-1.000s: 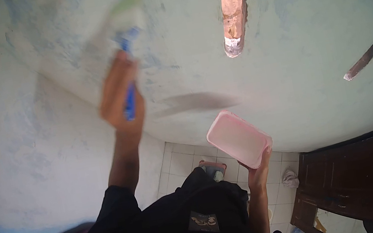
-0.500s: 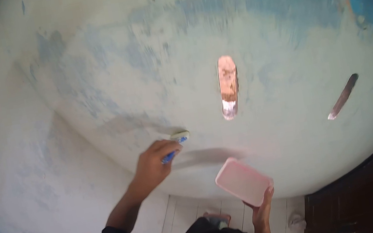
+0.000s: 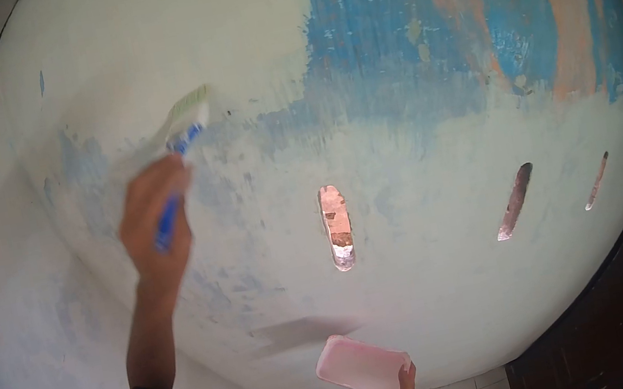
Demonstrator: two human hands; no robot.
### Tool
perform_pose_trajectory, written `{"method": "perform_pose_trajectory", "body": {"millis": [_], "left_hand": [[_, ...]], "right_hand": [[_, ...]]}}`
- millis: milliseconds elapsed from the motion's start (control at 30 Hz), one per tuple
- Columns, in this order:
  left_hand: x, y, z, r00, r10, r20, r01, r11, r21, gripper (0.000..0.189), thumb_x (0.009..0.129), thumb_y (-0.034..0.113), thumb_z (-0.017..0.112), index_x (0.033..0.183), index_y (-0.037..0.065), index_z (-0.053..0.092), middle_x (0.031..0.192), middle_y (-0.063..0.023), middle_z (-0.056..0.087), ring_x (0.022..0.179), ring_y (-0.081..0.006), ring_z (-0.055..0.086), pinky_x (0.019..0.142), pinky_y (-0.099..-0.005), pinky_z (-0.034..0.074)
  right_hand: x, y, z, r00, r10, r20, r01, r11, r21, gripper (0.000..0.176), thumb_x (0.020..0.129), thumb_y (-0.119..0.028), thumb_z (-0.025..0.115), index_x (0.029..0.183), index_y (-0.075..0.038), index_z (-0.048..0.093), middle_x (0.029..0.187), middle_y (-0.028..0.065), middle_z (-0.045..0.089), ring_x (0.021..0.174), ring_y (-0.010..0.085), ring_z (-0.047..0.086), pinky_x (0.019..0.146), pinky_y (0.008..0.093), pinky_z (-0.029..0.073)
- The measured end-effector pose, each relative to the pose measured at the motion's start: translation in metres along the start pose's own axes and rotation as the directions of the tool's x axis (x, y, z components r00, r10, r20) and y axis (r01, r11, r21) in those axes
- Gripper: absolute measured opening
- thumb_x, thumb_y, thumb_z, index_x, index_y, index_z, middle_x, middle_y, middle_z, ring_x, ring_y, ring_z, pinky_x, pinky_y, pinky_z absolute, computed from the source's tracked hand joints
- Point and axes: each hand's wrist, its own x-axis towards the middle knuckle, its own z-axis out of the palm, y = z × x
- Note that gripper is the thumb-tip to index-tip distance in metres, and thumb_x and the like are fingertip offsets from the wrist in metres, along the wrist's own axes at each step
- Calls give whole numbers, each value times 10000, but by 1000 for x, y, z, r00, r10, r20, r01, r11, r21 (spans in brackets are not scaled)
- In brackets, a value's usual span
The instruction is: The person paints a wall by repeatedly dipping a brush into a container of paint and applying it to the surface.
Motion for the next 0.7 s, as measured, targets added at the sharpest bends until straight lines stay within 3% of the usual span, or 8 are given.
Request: {"method": "perform_pose_trajectory", "body": {"millis": [33, 133, 200, 367, 433, 533, 600, 700], "left_hand": [[-24, 6, 7, 998, 7, 69, -11, 998, 60, 415, 785, -128, 703, 1149, 56, 783, 1188, -140, 734, 1150, -340, 697, 940, -393, 602], [-119, 31, 27, 974, 75, 213, -105, 986, 133, 340, 802, -12, 759, 1122, 95, 804, 1245, -102, 734, 1159, -337, 695, 867, -342, 627], [-182, 60, 32, 969, 83, 234, -121, 981, 152, 288, 833, 9, 782, 1092, 132, 813, 1220, -60, 742, 1136, -290, 700, 814, -309, 622], [-276, 132, 9, 919, -225, 325, 256, 965, -56, 284, 817, -47, 771, 1053, 107, 797, 1144, -78, 744, 1068, -285, 726, 834, -369, 609], [-282, 143, 6, 863, -385, 326, 460, 867, -194, 274, 812, -68, 780, 1042, 81, 772, 1111, -102, 747, 1028, -299, 736, 835, -375, 608], [-280, 153, -9, 712, -598, 369, 702, 633, -328, 260, 817, -91, 782, 1034, 44, 735, 1068, -139, 750, 988, -314, 743, 843, -379, 603], [-276, 157, -17, 611, -701, 368, 786, 480, -391, 225, 852, -115, 748, 1039, 7, 720, 1039, -166, 754, 981, -305, 745, 862, -366, 593], [-257, 156, -29, 562, -709, 425, 819, 408, -404, 203, 860, -111, 743, 1031, -5, 719, 1034, -168, 756, 980, -291, 746, 867, -350, 585]], "right_hand": [[1, 5, -3, 1000, 5, 4, -4, 1000, -5, 997, 915, -839, 485, 1651, -231, 200, 1599, 109, 432, 1324, 382, 583, 864, 543, 608], [-4, -9, 1, 1000, -14, 25, 13, 1000, 13, 653, 1072, -618, 388, 1531, -185, 218, 1497, 126, 447, 1260, 354, 599, 860, 549, 609], [-9, -15, 9, 999, -31, -22, 31, 999, -33, 631, 1068, -664, 331, 1497, -204, 280, 1462, 98, 507, 1227, 323, 627, 865, 510, 604], [-7, -20, 10, 998, -51, -49, 49, 998, -44, 616, 1072, -667, 320, 1488, -212, 308, 1455, 93, 527, 1222, 306, 633, 862, 495, 602], [-2, -17, 6, 999, -39, -17, 38, 999, -37, 608, 1075, -657, 330, 1491, -214, 304, 1462, 95, 519, 1234, 308, 627, 858, 500, 603], [1, -20, 8, 998, -16, 55, 16, 1000, 4, 650, 1081, -580, 415, 1547, -176, 210, 1502, 128, 447, 1298, 346, 584, 876, 556, 607], [2, -22, 18, 999, -26, 41, 28, 999, -44, 630, 1072, -634, 382, 1519, -201, 281, 1499, 102, 475, 1285, 321, 598, 873, 520, 605], [7, -18, 29, 998, -31, 46, 33, 998, -51, 658, 1066, -659, 382, 1541, -210, 304, 1521, 88, 472, 1314, 296, 580, 880, 510, 602]]}}
